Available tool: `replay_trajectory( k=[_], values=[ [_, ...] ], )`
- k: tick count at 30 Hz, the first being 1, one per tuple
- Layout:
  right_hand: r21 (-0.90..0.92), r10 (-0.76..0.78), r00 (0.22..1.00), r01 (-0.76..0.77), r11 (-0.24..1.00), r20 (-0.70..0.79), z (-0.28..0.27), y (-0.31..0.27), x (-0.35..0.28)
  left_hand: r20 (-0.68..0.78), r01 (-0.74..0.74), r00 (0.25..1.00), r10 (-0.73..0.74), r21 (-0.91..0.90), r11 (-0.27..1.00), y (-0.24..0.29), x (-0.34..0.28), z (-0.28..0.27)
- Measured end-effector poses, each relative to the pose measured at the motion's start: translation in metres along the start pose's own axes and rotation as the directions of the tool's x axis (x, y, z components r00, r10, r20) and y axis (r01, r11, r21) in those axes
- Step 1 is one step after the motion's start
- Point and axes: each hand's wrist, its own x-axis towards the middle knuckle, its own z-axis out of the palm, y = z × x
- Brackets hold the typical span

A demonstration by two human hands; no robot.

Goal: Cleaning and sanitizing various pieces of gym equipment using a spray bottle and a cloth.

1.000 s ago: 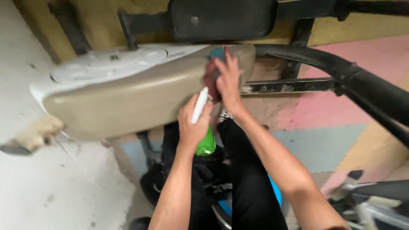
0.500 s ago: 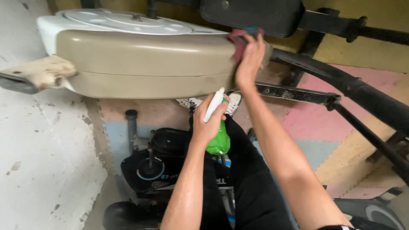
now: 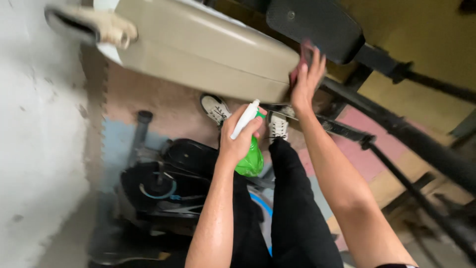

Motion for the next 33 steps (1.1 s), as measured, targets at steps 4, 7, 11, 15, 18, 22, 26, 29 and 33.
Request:
replay_trajectory(
  k=[4, 7, 11, 15, 18, 22, 26, 29, 33],
  values=[
    [-0.262, -0.148, 0.989, 0.15, 0.953, 0.029, 0.013, -0.067, 0.006, -0.103, -0.067, 0.993, 0.055, -0.116, 0.991, -0.02, -0.013, 0.004],
    [-0.272, -0.381, 0.888, 0.445, 0.853, 0.259, 0.003, -0.085, -0.024, -0.18, -0.125, 0.979, 0.094, -0.171, 0.977, -0.037, -0.028, 0.014],
    [-0.293, -0.552, 0.56, 0.816, 0.499, 0.618, -0.03, -0.02, -0.059, -0.281, -0.208, 0.948, 0.153, -0.178, 0.962, -0.057, -0.044, 0.022],
    [-0.318, -0.421, 0.41, 0.908, 0.273, 0.809, -0.06, 0.031, -0.047, -0.345, -0.263, 0.926, 0.155, -0.291, 0.92, -0.077, -0.052, 0.027],
    [-0.307, -0.305, 0.302, 0.951, 0.032, 0.903, -0.056, 0.012, -0.048, -0.362, -0.212, 0.928, 0.086, -0.324, 0.922, -0.093, -0.064, 0.025],
    [-0.22, -0.566, 0.143, 0.973, -0.071, 0.812, 0.009, -0.108, -0.025, -0.401, -0.215, 0.914, 0.055, -0.365, 0.906, -0.106, -0.076, 0.015],
    [-0.12, -0.626, 0.002, 0.982, -0.146, 0.78, 0.07, -0.196, -0.017, -0.441, -0.242, 0.896, 0.056, -0.378, 0.894, -0.116, -0.079, 0.001],
    [-0.099, -0.594, 0.011, 0.989, -0.114, 0.804, 0.092, -0.225, -0.022, -0.493, -0.287, 0.866, 0.078, -0.362, 0.887, -0.11, -0.076, -0.009],
    [-0.111, -0.642, 0.007, 0.986, -0.121, 0.766, 0.086, -0.214, -0.024, -0.53, -0.313, 0.843, 0.091, -0.346, 0.884, -0.096, -0.064, -0.023]
  ],
)
